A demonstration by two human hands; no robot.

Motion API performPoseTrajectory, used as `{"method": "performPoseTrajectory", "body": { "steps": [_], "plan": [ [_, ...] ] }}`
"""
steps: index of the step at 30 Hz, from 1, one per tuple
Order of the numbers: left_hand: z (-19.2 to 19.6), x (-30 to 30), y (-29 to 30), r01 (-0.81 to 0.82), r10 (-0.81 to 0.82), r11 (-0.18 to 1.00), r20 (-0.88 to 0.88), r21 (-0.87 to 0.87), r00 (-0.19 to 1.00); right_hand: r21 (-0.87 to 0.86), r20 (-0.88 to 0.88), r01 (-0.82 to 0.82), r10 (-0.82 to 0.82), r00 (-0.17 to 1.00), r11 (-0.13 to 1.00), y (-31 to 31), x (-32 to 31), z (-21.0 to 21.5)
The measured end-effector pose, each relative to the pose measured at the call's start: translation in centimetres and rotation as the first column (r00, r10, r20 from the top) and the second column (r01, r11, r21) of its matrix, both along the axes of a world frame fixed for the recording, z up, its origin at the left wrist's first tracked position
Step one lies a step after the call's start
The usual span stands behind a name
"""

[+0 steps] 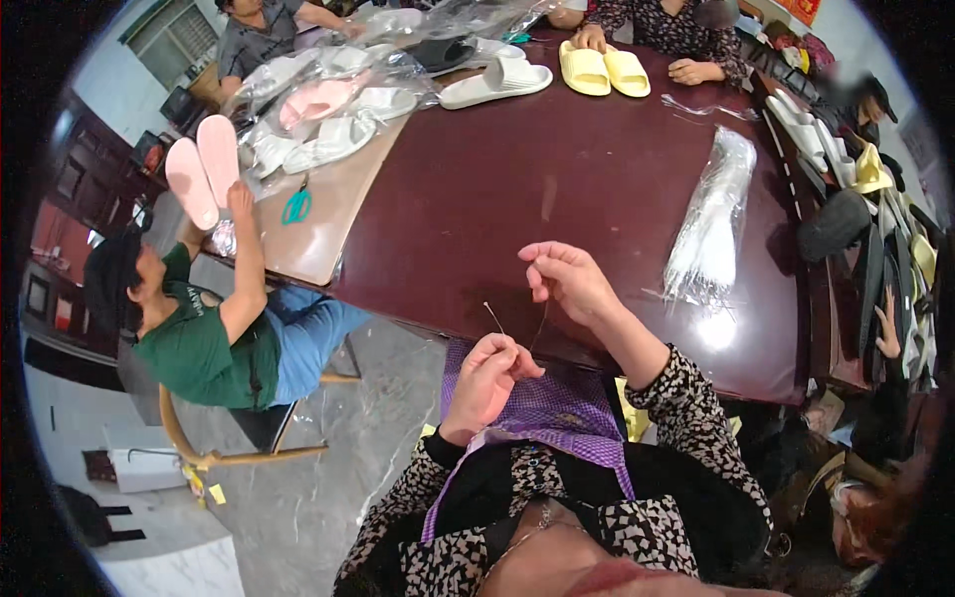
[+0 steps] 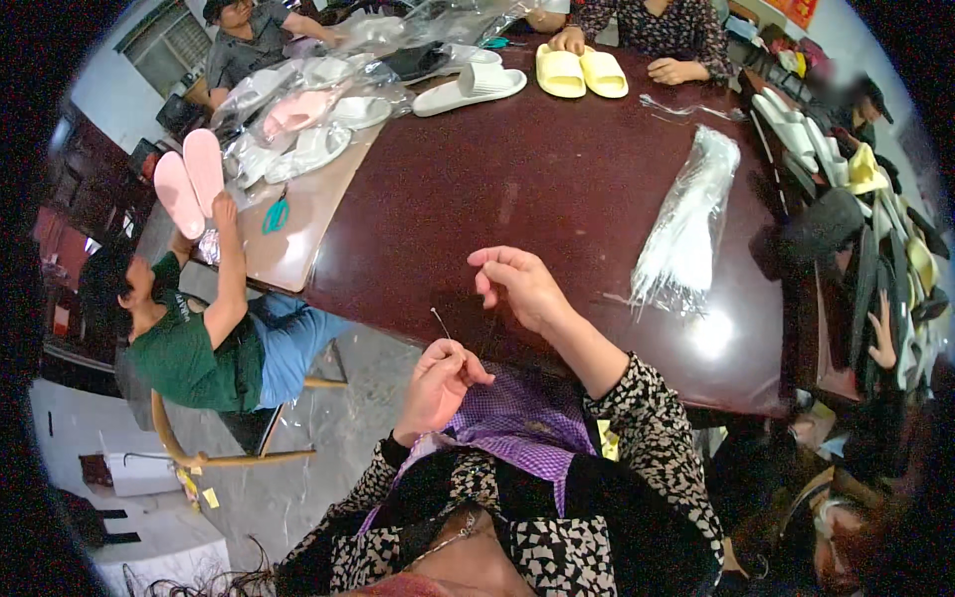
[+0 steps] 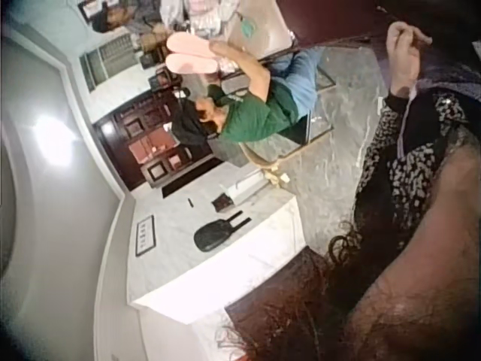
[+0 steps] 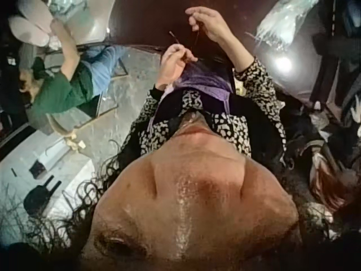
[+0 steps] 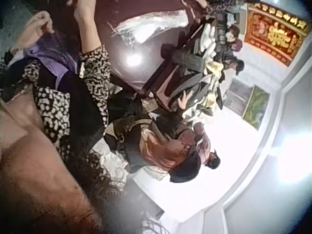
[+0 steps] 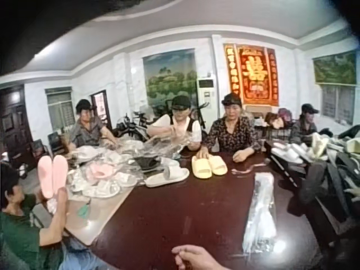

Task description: The person pairs slippers together by looping and securing plastic fastener ties through each pair by hand, repeatedly attaching slippers of different colors at a work table.

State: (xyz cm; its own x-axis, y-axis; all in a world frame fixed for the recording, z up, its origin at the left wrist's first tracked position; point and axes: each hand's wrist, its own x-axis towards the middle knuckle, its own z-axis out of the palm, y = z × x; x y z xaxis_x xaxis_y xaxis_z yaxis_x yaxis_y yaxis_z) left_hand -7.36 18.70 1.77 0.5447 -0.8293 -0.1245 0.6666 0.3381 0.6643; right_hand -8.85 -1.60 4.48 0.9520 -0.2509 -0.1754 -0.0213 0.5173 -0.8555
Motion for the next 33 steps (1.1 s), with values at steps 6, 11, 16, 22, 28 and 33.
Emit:
{"method": "performPoseTrajectory", "body": {
  "steps": [6, 11, 16, 22, 28, 33],
  "plan": [
    [-0.9, 0.1, 0.2, 0.004, -0.003, 1.000, -0.037, 0.025, 0.999, -0.036, 0.100, 0.091, -0.087, 0.991, 0.995, -3.7, -0.6, 0.5],
    [-1.3, 1.2, 0.8, -0.086, 0.089, 0.994, -0.035, 0.073, 0.995, 0.056, 0.090, 0.176, -0.181, 0.979, 0.983, -5.0, -0.5, -0.3],
    [-1.4, 4.3, 1.4, -0.192, 0.191, 0.979, 0.020, 0.074, 0.981, 0.139, 0.074, 0.217, -0.229, 0.971, 0.966, -6.3, -0.9, -1.7],
    [-0.1, 7.5, 2.9, -0.429, 0.415, 0.901, 0.158, 0.070, 0.896, 0.170, 0.089, 0.297, -0.315, 0.945, 0.940, -6.4, -0.5, -1.7],
    [7.9, 7.0, 2.7, -0.646, 0.568, 0.760, 0.558, -0.072, 0.605, 0.251, -0.002, 0.348, -0.359, 0.933, 0.903, -8.0, -0.7, -3.0],
    [15.6, 4.2, 3.2, -0.117, 0.598, 0.800, 0.768, -0.588, 0.231, 0.239, -0.047, 0.295, -0.293, 0.955, 0.925, -8.3, -1.2, -3.0]
  ]
}}
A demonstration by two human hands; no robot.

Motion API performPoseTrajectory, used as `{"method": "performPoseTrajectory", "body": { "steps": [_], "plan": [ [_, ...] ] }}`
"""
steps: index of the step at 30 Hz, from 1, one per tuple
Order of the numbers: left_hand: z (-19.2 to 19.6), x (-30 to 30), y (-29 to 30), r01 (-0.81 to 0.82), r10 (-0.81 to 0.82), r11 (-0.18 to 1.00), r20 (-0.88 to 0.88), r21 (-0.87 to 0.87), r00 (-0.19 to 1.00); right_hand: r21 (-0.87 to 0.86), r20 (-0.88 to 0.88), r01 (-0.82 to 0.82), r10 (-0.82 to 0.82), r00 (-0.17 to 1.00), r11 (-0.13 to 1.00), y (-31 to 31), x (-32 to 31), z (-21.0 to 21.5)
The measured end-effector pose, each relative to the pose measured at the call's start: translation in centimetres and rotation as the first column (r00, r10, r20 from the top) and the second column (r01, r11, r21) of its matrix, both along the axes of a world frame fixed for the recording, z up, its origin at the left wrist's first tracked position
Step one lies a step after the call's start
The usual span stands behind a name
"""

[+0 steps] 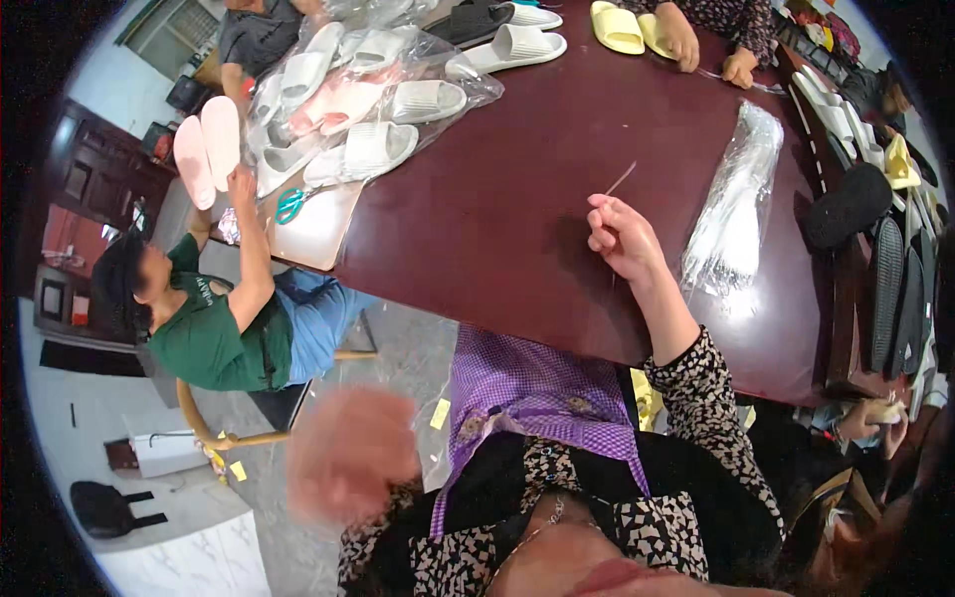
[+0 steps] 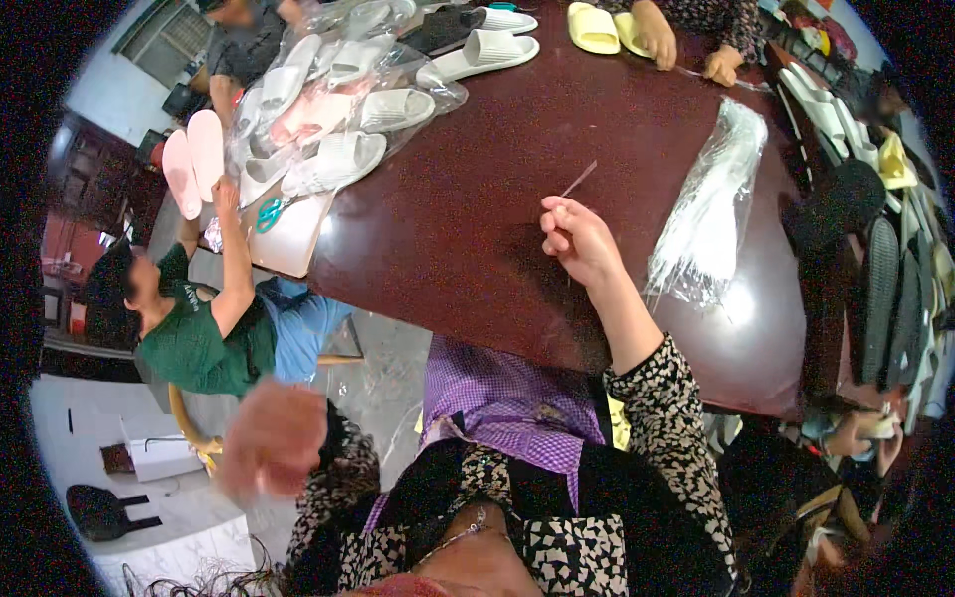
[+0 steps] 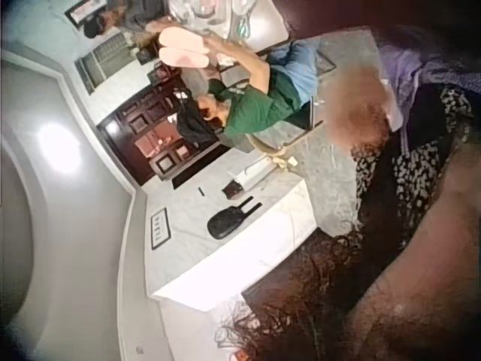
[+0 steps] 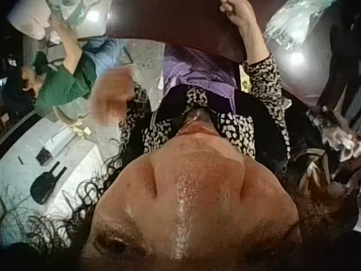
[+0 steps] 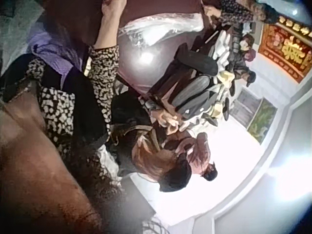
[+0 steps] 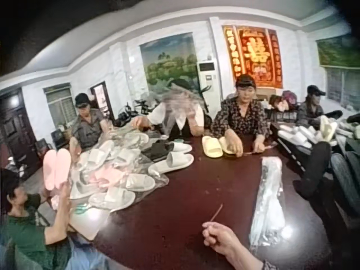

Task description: The person pairs slippers together by looping and securing plastic fastener ties through each pair by hand, repeatedly attaching slippers of different colors at a work table.

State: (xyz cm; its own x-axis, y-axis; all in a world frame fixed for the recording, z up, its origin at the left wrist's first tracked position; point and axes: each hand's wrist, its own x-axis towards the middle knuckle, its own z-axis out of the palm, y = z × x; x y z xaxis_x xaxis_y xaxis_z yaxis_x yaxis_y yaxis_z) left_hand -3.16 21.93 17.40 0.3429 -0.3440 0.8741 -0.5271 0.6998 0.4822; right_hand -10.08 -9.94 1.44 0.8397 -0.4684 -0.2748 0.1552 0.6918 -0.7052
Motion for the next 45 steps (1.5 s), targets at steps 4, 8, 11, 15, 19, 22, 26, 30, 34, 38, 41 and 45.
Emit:
{"method": "performPoseTrajectory", "body": {
  "steps": [4, 8, 11, 15, 19, 22, 26, 30, 34, 38, 41, 45],
  "plan": [
    [6.1, -0.9, 0.3, 0.430, -0.285, 0.903, 0.761, 0.008, 0.583, 0.007, -0.003, -0.129, 0.129, 0.992, 0.992, 1.6, 1.5, 0.1],
    [6.5, -0.5, -1.6, 0.615, -0.375, 0.782, 0.867, 0.105, 0.328, 0.004, 0.003, -0.124, 0.124, 0.992, 0.992, 1.3, 1.2, -0.1],
    [5.8, -0.4, -2.2, 0.709, -0.475, 0.691, 0.827, 0.140, 0.301, -0.008, -0.037, -0.095, 0.094, 0.995, 0.995, 0.6, 0.4, -0.3],
    [6.1, -1.1, -1.0, 0.762, -0.591, 0.611, 0.764, 0.216, 0.258, 0.004, -0.037, -0.106, 0.106, 0.994, 0.994, 1.4, 0.8, 0.1],
    [5.7, -1.8, 1.1, 0.802, -0.687, 0.531, 0.692, 0.273, 0.219, 0.009, -0.021, -0.121, 0.121, 0.992, 0.993, 1.0, 0.8, -0.4],
    [5.8, -1.9, 3.1, 0.806, -0.749, 0.492, 0.631, 0.327, 0.201, 0.009, -0.013, -0.150, 0.151, 0.989, 0.989, 1.1, 1.1, -0.3],
    [5.6, -2.7, 2.7, 0.794, -0.821, 0.453, 0.537, 0.405, 0.195, -0.002, -0.052, -0.110, 0.109, 0.993, 0.994, 0.8, 0.6, 0.3],
    [7.8, -3.2, 2.1, 0.630, -0.841, 0.535, 0.420, 0.562, 0.340, 0.025, -0.029, -0.112, 0.113, 0.993, 0.993, 0.4, 1.0, -0.2],
    [9.1, -2.5, 0.4, 0.713, -0.870, 0.492, 0.296, 0.499, 0.394, 0.017, -0.014, -0.147, 0.148, 0.989, 0.989, 1.4, 2.0, -0.4],
    [2.8, 2.3, -0.2, 0.832, -0.938, 0.229, -0.114, 0.505, 0.327, -0.040, -0.014, -0.078, 0.077, 0.997, 0.996, 1.0, 0.4, -0.4],
    [5.9, 3.3, -1.9, 0.324, -0.357, 0.788, -0.041, 0.523, 0.933, -0.033, -0.016, -0.089, 0.089, 0.996, 0.995, 1.8, 0.3, -0.3],
    [6.3, 3.9, -4.7, 0.459, -0.348, 0.810, -0.331, 0.364, 0.877, -0.040, -0.003, -0.119, 0.119, 0.993, 0.992, 1.2, 0.8, -1.2]
  ]
}}
